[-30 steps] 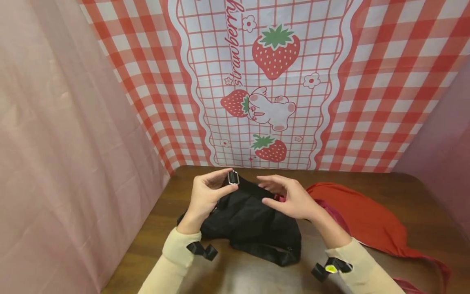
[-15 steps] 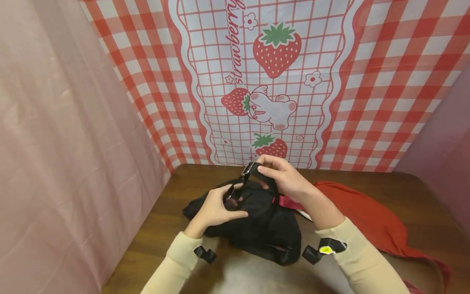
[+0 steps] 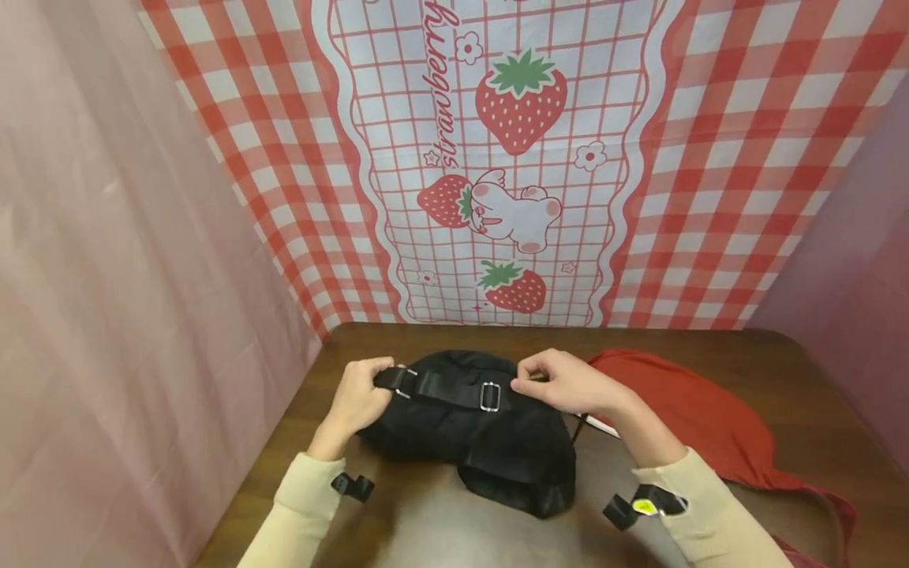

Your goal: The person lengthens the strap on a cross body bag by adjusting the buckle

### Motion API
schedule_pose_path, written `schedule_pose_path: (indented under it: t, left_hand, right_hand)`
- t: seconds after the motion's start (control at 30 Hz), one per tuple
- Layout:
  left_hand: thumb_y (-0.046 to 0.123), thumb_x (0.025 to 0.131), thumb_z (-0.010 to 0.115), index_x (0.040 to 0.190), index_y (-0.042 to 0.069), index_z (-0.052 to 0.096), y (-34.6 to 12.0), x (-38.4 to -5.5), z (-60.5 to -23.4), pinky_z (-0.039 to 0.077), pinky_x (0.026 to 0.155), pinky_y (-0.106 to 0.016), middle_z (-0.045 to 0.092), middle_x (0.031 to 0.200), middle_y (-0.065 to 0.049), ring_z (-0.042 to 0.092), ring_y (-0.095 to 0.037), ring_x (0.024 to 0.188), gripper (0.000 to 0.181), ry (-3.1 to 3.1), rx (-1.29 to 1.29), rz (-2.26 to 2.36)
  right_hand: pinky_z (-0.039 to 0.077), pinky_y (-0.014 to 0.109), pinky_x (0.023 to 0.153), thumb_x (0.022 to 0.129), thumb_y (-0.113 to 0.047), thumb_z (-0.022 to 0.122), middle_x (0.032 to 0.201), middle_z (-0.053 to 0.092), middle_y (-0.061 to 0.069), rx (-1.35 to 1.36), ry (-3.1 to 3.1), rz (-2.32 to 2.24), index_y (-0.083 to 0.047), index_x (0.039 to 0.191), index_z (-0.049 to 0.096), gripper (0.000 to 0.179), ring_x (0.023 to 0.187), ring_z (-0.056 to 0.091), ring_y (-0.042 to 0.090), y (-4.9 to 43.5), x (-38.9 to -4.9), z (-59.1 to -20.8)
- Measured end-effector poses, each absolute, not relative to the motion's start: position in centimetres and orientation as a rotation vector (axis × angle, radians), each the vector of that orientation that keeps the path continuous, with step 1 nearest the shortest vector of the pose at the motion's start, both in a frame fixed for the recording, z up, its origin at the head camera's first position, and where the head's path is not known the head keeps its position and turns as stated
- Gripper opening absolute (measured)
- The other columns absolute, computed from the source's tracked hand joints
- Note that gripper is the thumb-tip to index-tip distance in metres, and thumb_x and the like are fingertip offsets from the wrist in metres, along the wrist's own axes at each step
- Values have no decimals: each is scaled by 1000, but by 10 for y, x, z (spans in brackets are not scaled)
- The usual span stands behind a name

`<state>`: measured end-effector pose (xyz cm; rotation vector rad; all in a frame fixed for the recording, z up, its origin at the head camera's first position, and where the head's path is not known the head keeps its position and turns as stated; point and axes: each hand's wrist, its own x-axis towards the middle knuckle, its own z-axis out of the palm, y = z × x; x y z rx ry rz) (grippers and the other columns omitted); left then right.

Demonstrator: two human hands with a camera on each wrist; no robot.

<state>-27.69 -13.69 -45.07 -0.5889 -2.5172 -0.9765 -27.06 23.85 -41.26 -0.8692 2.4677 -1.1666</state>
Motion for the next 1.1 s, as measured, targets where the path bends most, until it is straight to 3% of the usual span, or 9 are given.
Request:
schedule_pose_path:
  t: [0.17,0.37,0.5,0.63,0.77,0.87,0.93,1.03,1.1]
  left_hand:
    - [-1,75,60,63,14,58,-163,-278,-466,30,58,-22,40,63,11,38,-7,62,19,-2712,-549,-928]
    - [7,74,68,70,15,61,-182,-270,-486,30,57,-20,42,67,11,35,-3,63,11,-2681,-766,-921]
    - [15,69,73,76,21,63,-189,-253,-510,32,55,-19,49,70,13,37,0,62,14,-2790,-862,-774]
    - [18,70,77,90,21,65,-180,-242,-531,52,72,-31,62,82,11,53,-5,74,23,-2946,-961,-610]
    - [18,67,79,113,18,66,-171,-235,-539,51,91,-47,68,104,5,54,-15,99,48,-2998,-946,-587]
    - [21,67,79,122,17,64,-165,-234,-533,40,85,-39,63,110,1,44,-17,102,58,-3019,-910,-651]
    - [26,69,81,126,17,64,-162,-234,-527,34,85,-36,60,113,0,41,-18,105,60,-3036,-919,-666]
    - [33,75,83,127,18,67,-158,-233,-515,33,85,-37,61,119,-1,41,-20,109,57,-3059,-954,-662]
    - [34,80,84,127,17,69,-156,-232,-507,36,87,-40,64,122,-3,43,-21,110,52,-3057,-984,-668]
  right_hand:
    - [33,24,55,108,-27,65,65,33,-9,-860,2451,-1151,-9,69,51,45,57,29,1,261,-268,-426]
    - [38,22,59,110,-20,60,70,37,-10,-1025,2297,-1192,-11,78,58,33,61,36,-2,258,-259,-448]
    - [31,16,57,109,-13,60,66,34,-9,-1200,2168,-1060,-9,73,52,37,59,29,-7,248,-242,-476]
    - [31,13,54,105,-14,67,63,38,-14,-1248,2224,-980,-13,71,60,35,57,31,-10,247,-229,-498]
    - [49,16,59,101,-15,74,75,59,-20,-1222,2478,-1058,-21,90,74,13,66,52,-10,261,-224,-504]
    - [54,23,64,93,-12,82,85,67,-14,-1099,2910,-1051,-21,95,74,12,75,62,-1,285,-225,-500]
    - [57,34,69,89,-16,86,92,71,-4,-833,3207,-941,-16,96,74,14,84,66,13,303,-226,-497]
    - [58,55,80,87,-28,88,107,71,23,-416,3332,-715,2,113,70,44,97,66,40,325,-229,-497]
    - [57,63,81,89,-32,86,112,69,31,-292,3256,-629,12,126,62,62,99,65,47,333,-234,-500]
